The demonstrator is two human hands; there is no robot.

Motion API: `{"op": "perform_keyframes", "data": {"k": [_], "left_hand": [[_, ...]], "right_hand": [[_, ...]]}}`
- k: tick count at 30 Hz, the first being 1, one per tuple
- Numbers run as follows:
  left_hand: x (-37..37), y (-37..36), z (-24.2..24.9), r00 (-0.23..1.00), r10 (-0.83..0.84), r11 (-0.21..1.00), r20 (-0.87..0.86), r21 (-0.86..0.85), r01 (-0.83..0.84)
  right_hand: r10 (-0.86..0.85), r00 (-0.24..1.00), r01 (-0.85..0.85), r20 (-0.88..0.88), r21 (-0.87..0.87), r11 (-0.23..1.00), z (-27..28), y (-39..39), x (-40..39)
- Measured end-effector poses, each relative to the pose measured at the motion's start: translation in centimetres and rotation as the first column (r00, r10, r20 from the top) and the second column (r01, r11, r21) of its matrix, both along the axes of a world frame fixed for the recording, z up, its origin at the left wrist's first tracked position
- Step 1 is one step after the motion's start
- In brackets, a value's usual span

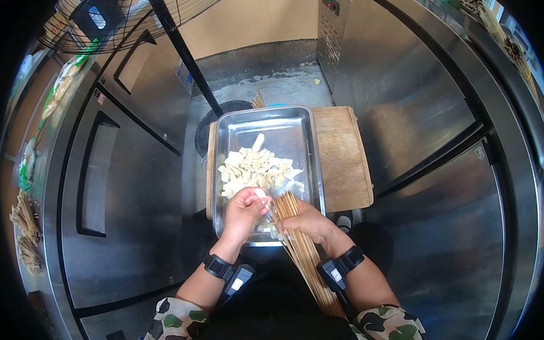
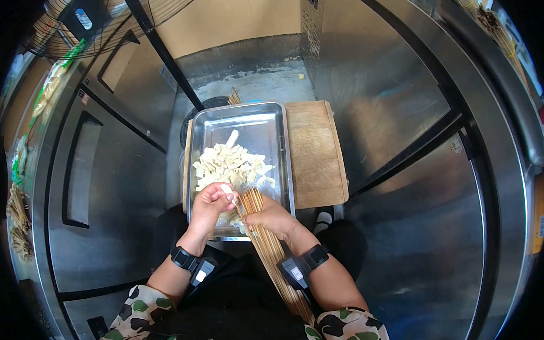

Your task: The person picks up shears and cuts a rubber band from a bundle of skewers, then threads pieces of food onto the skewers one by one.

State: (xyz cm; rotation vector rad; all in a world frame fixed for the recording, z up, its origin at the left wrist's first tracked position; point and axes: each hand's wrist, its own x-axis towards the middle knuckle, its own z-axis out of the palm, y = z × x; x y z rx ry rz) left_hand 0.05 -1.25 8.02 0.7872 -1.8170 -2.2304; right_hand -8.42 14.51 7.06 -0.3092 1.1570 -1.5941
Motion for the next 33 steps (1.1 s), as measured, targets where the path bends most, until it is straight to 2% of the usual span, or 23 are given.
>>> {"op": "perform_keyframes", "data": {"k": [11, 20, 23, 27, 30, 33], "left_hand": [[-0.2, 0.7, -0.2, 0.997, 0.054, 0.998, -0.051, -0.042, -0.056], [0.8, 1.5, 0.3, 0.994, 0.003, 0.971, -0.109, -0.236, -0.029], [1.6, 1.7, 0.0, 0.991, -0.085, 0.916, -0.102, -0.399, 0.037], [2.0, 2.1, -0.4, 0.991, -0.095, 0.924, -0.099, -0.378, 0.051], [2.1, 1.9, -0.2, 0.988, -0.094, 0.976, -0.121, -0.207, 0.068], [2.1, 2.3, 0.2, 0.989, 0.029, 0.999, -0.142, -0.034, -0.034]], "right_hand": [[0.014, 1.000, -0.013, -0.011, 0.029, 0.999, 0.6, 0.0, 0.0], [-0.004, 1.000, 0.004, 0.031, 0.013, 1.000, 0.6, 0.1, 0.1], [-0.006, 1.000, 0.006, 0.023, 0.000, 1.000, 0.1, 0.1, 0.0], [0.008, 1.000, -0.009, 0.013, 0.014, 1.000, -0.2, 0.1, 0.0], [-0.003, 0.999, 0.003, 0.041, -0.001, 1.000, 0.6, 0.1, 0.2], [0.022, 0.999, -0.021, 0.041, -0.032, 0.999, 0.2, 0.0, 0.0]]}}
